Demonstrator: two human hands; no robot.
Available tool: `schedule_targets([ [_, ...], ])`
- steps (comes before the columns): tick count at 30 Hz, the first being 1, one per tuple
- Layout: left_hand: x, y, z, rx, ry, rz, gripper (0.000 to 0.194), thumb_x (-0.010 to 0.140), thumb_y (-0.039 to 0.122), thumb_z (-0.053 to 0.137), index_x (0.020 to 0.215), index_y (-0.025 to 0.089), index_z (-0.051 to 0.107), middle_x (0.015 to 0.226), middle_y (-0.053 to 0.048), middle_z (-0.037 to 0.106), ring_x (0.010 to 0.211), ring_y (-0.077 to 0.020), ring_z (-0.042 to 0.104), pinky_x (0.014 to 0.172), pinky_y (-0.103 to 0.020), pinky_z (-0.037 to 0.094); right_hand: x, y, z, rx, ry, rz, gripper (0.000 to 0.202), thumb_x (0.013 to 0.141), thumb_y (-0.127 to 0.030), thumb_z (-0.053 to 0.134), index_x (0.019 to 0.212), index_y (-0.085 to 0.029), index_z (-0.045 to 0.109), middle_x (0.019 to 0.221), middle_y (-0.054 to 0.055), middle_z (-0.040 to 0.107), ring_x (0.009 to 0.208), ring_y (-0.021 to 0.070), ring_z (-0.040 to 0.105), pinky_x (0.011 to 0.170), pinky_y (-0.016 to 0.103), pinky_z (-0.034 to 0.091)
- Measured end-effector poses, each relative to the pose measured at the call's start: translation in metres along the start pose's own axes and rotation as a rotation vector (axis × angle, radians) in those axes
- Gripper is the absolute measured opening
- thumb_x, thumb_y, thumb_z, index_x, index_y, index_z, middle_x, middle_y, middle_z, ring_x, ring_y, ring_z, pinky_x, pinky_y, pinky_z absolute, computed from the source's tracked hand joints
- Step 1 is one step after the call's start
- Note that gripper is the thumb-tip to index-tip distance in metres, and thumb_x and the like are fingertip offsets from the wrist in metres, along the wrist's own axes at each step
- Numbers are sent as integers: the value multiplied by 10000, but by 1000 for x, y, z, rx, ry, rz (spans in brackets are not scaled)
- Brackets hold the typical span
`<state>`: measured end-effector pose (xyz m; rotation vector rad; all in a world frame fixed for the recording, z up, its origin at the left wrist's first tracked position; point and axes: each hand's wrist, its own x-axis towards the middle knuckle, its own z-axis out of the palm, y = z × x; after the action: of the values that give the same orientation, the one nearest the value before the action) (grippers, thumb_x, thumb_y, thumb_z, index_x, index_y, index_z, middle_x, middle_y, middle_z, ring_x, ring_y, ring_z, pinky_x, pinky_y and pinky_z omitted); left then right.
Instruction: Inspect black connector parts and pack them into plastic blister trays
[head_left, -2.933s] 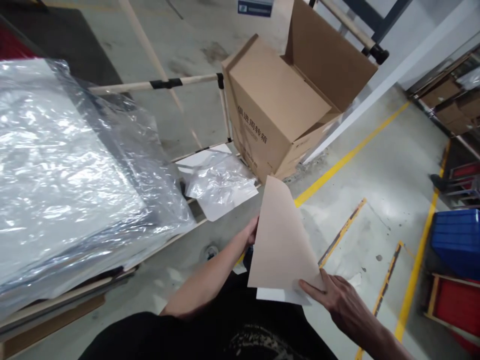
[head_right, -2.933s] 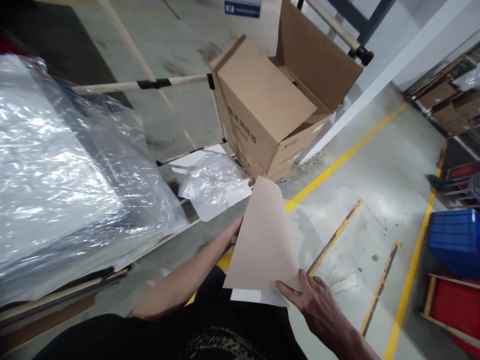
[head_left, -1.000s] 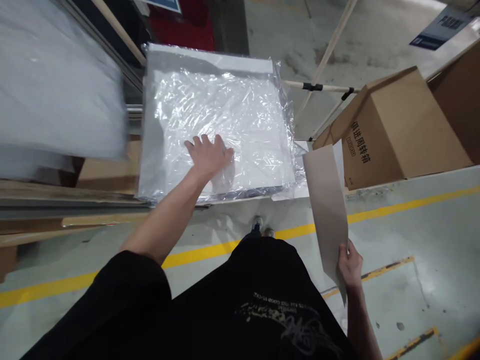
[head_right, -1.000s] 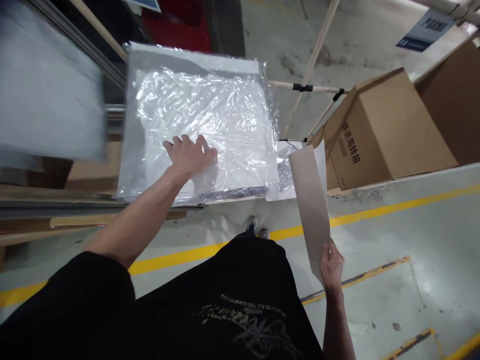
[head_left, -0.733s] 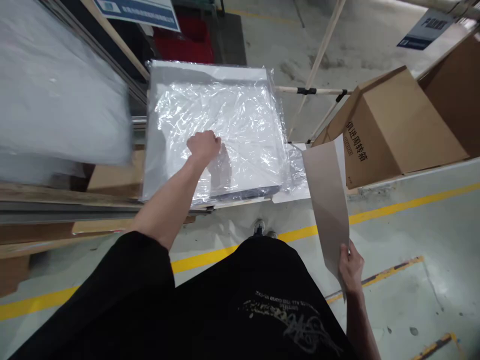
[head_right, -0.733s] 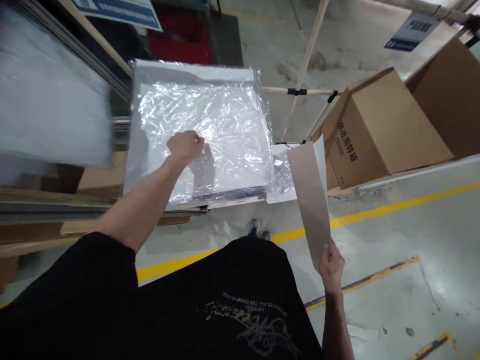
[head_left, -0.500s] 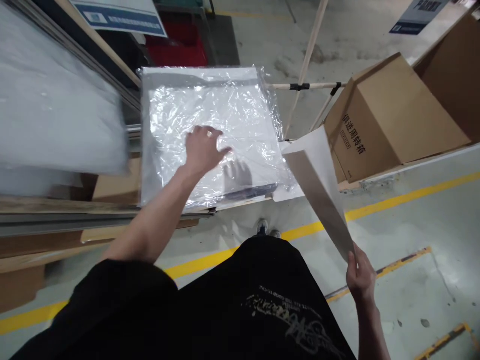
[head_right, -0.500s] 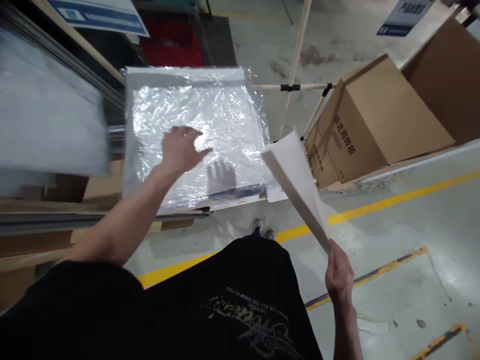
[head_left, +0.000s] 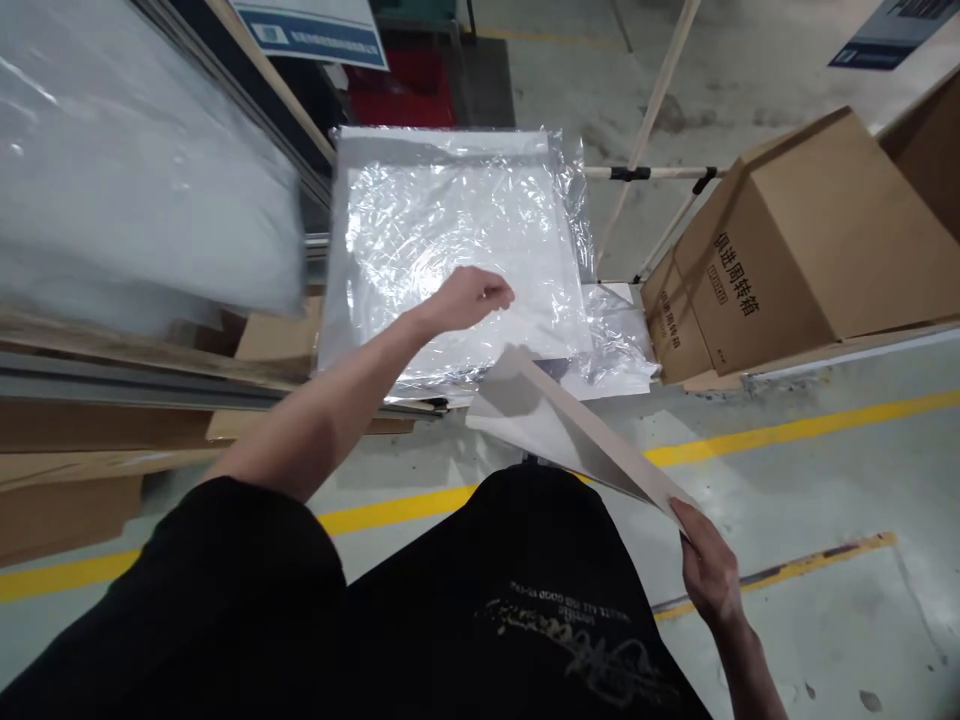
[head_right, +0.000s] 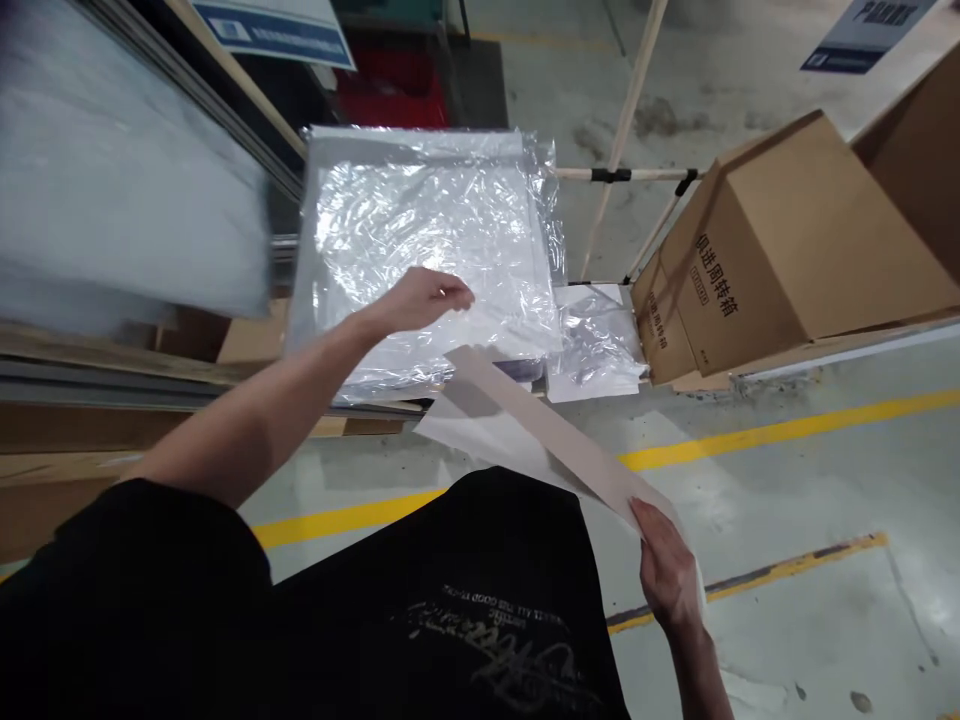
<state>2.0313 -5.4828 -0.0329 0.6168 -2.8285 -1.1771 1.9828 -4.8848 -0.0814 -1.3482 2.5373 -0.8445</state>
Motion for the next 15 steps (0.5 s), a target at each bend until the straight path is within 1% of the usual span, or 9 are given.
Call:
schedule_targets([
  [2,3,25,-24,-19,73,32,385,918,413,581,1045,150,831,941,-140,803,851,-242,739,782,-379,568,8,-1,1,-11,16,-35,547,1007,-119,483,1523,-257,602,1433,101,712,1322,292,698,1119,518,618],
  [4,5,47,-45,15,104,57,351,913,389,596,1024,155,833,900,-140,787,828,-235,722,769,-389,560,18,-5,5,-16,47,-61,584,1004,-94,465,1548,-278,571,1441,87,707,1331,275,691,1134,506,607],
  [7,4,69,-68,80,124,89,301,912,387,614,975,178,820,862,-121,762,851,-247,709,779,-401,548,36,-12,11,-46,117,-54,555,1015,-100,456,1526,-271,589,1412,89,722,1302,260,707,1133,484,603],
  [9,3,78,-77,92,131,106,283,918,398,616,953,189,803,840,-105,746,857,-251,705,770,-396,544,47,-19,13,-94,126,-33,524,1026,-116,462,1509,-262,603,1397,91,730,1282,255,715,1124,468,604],
  [11,3,84,-82,84,136,129,280,927,413,617,939,191,787,830,-97,734,845,-248,701,748,-386,542,57,-29,11,-158,98,-17,513,1035,-120,458,1510,-254,599,1388,91,735,1269,254,717,1100,453,611],
  [15,6,99,-87,68,163,185,302,936,447,631,915,180,771,818,-84,708,843,-242,693,739,-380,541,75,-55,-2,-252,59,9,512,1051,-126,433,1532,-230,571,1363,104,745,1229,270,725,1053,470,620],
])
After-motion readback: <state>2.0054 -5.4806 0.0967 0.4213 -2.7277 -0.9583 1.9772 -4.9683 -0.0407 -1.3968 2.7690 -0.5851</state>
